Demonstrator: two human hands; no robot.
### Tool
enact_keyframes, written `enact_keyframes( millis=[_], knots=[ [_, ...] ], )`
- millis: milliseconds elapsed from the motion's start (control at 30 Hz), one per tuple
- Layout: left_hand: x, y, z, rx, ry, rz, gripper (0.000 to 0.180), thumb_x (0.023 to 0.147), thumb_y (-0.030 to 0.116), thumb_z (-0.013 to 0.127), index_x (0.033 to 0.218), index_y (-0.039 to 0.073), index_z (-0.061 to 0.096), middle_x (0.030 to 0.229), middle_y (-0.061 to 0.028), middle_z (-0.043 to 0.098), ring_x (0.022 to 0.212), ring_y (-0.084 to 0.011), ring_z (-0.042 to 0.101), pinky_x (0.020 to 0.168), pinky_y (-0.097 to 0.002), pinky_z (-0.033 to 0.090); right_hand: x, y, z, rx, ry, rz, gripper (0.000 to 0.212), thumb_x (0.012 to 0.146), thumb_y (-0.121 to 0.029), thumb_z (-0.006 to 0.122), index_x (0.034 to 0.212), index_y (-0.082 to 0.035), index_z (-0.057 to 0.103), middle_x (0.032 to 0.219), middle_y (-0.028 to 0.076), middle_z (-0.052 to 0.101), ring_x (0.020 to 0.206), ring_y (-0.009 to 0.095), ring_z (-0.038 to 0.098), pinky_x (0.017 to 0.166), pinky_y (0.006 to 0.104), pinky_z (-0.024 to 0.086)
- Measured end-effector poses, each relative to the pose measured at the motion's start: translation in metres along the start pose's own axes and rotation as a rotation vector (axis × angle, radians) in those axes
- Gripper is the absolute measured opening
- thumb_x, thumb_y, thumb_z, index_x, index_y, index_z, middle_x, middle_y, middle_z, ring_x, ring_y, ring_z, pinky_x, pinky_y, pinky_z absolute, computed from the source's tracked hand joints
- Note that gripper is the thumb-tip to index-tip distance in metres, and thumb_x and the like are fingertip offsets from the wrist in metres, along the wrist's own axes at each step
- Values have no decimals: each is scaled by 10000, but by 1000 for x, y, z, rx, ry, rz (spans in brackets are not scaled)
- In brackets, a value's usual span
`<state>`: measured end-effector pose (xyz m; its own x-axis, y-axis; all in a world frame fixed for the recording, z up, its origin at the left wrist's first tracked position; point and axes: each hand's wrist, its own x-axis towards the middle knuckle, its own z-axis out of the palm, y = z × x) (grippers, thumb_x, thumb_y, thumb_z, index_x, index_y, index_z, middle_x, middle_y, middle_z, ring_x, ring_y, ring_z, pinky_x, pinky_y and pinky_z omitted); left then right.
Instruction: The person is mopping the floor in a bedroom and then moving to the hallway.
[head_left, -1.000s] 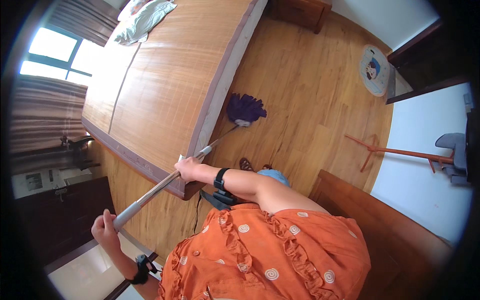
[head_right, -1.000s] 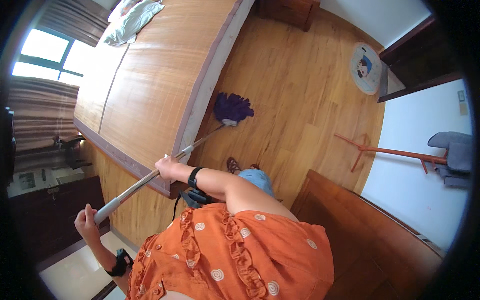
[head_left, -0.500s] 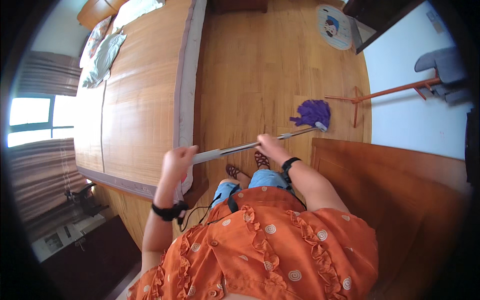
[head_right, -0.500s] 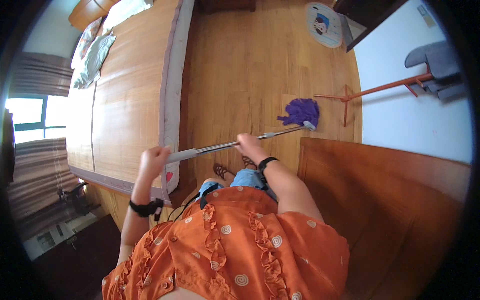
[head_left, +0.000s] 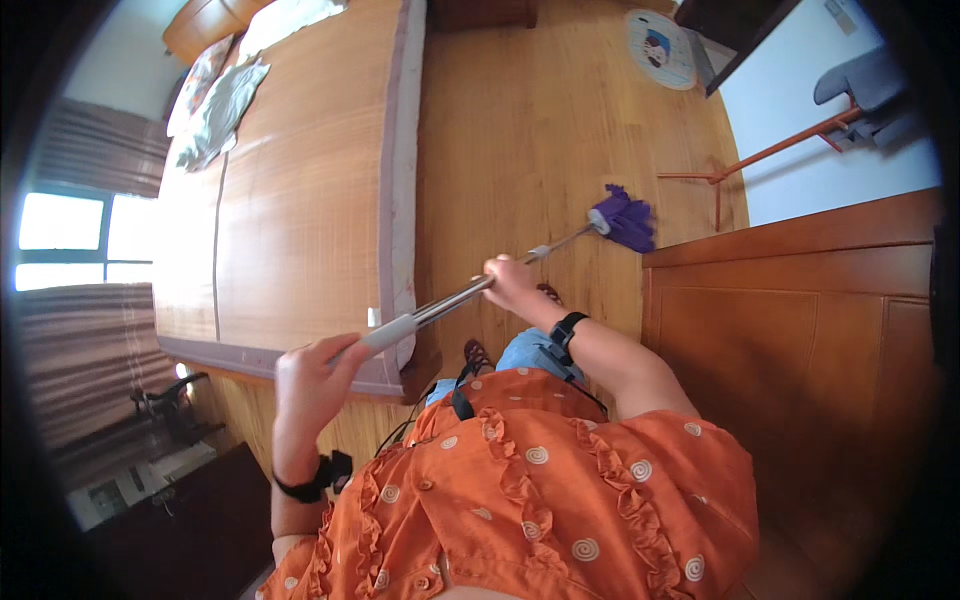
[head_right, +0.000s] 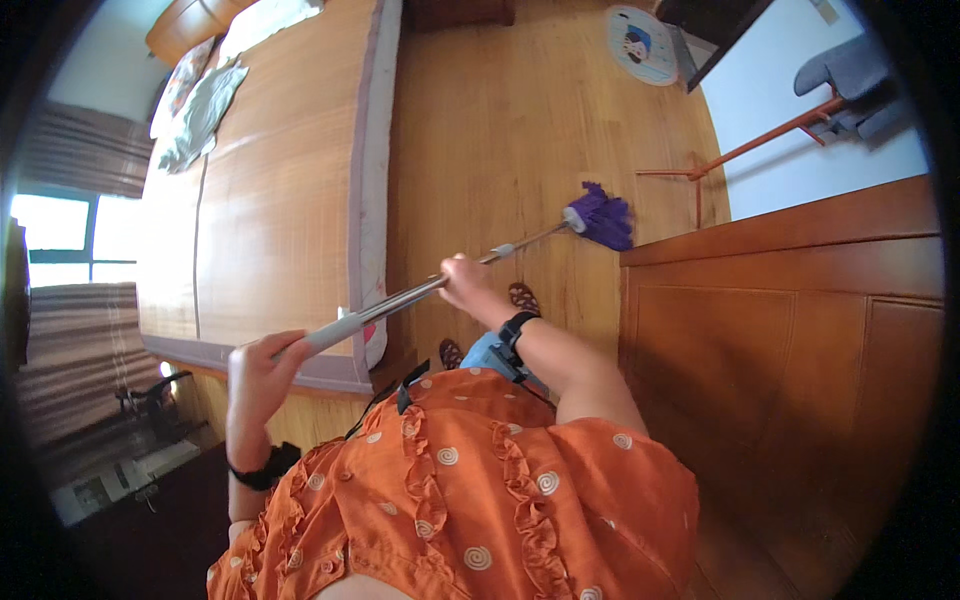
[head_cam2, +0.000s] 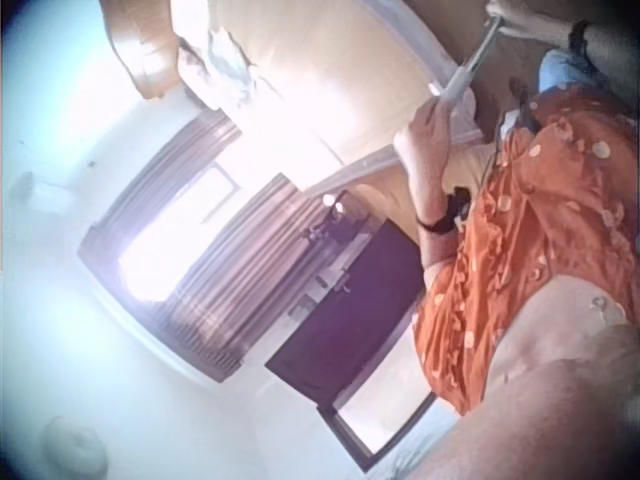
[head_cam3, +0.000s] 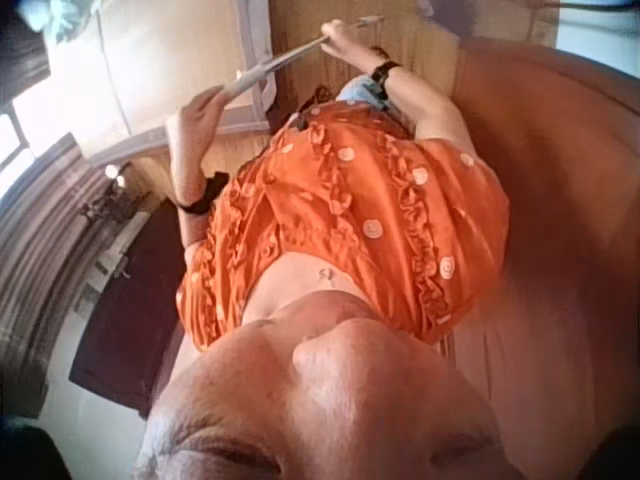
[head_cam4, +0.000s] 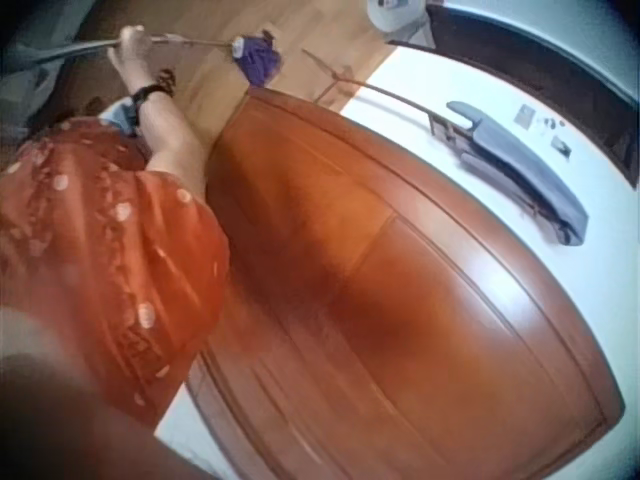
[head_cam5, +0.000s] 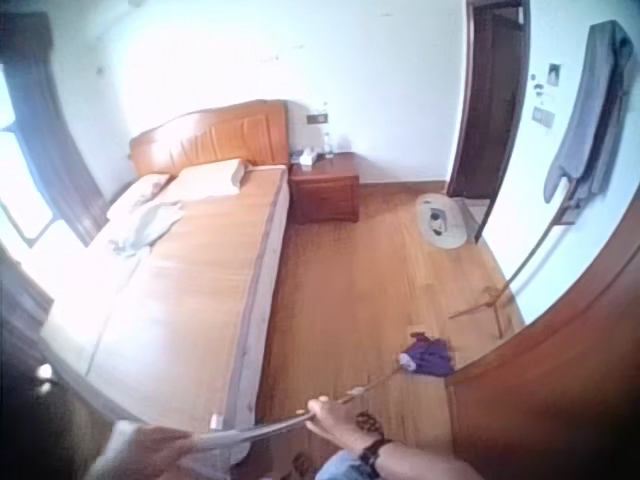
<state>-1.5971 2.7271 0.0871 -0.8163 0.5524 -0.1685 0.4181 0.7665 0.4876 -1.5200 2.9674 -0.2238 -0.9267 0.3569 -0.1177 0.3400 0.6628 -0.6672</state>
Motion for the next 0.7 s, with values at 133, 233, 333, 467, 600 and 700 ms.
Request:
enact_keyframes(
  millis=[133,233,333,467,600,700],
  knots=[
    [-73,-28,-77,15,168,-31,178,791,129,702,883,-23,707,642,-151,643,573,-179,640,552,-284,478,-12,-108,80,103,14,-202,343,804,-399,649,669,-89,592,744,152,609,674,366,617,603,473,501],
    [-133,-47,-110,93,281,-4,153,795,112,692,839,-34,698,611,-137,616,554,-151,615,532,-267,452,-31,-180,137,231,-64,-356,251,773,-329,656,687,-101,595,740,131,622,665,352,625,592,470,507],
    [-183,-69,-121,132,425,-87,154,817,109,677,779,-40,680,573,-91,574,520,-114,540,501,-264,406,-53,-237,174,263,-147,-434,209,757,-303,654,713,-107,594,757,104,629,716,327,641,634,458,516],
    [-223,-132,-130,82,650,-224,287,896,185,625,694,-16,653,548,-5,510,499,-72,433,461,-247,298,-82,-272,164,185,-520,-489,261,780,-358,661,831,-103,642,871,116,671,873,305,660,749,441,529],
    [-226,-161,-117,-122,720,-299,363,921,246,600,651,4,620,555,20,492,496,-45,371,451,-241,237,-102,-251,142,86,-633,-457,402,804,-504,652,924,-120,668,966,111,684,943,300,657,786,443,524],
    [-219,-160,-84,-317,563,-261,348,911,232,603,649,4,618,559,25,492,514,-43,382,466,-238,255,-121,-212,114,-32,-634,-322,405,806,-510,631,952,-134,680,979,109,689,950,301,659,790,451,530]
  ],
)
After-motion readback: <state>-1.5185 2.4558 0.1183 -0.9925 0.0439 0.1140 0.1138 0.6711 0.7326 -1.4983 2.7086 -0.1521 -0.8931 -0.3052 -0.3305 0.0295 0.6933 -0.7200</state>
